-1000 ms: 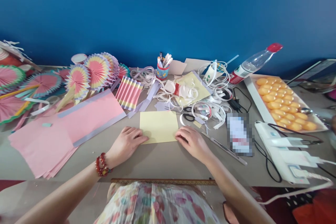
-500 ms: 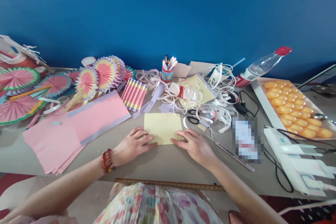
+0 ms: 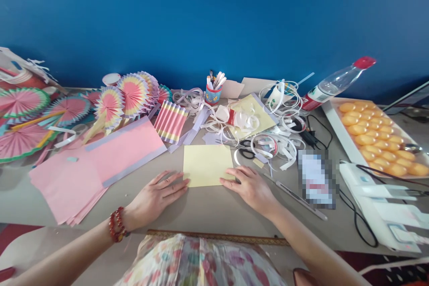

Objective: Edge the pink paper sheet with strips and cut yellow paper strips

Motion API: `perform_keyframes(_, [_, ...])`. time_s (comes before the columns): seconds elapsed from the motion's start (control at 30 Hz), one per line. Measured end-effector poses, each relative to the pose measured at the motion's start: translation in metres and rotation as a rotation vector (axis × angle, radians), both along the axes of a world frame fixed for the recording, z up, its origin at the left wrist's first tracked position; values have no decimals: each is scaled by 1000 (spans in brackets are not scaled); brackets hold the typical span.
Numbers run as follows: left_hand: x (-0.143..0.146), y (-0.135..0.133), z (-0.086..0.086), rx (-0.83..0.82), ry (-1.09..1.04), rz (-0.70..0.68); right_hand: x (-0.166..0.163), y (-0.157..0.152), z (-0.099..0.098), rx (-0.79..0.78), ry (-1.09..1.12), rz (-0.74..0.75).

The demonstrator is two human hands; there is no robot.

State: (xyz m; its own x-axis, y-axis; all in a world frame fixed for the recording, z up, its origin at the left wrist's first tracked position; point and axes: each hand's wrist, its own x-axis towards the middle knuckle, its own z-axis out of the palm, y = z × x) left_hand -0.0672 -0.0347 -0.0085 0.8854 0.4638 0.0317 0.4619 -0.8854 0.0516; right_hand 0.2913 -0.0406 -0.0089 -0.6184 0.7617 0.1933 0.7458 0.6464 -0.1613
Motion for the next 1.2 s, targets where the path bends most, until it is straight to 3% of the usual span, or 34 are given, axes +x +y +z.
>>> perform_keyframes(0.2, [-2,0,11,-49,-78,27,2,0,-5,-15,-21,17])
perform_keyframes(0.37, [31,2,27,-80,-225,56,3,1,-3,-18,-42,36])
perform_keyframes(0.5, [66,2,19,-119,-101,-33,0,1,-1,-21,-53,28])
perform_keyframes(0.6, [78,1,7,-168,-58,-50,-1,1,1,-9,-60,6])
perform_keyframes(0.8, [75,0,1,-227,-70,-34,-7,-6,9,-19,-69,-16])
perform_keyframes(1.0, [75,1,4,-257,-91,-38,-27,-35,18,-100,-49,-179])
perform_keyframes(1.2, [77,2,6,-246,-77,-45,-5,-51,9,-55,-9,-302])
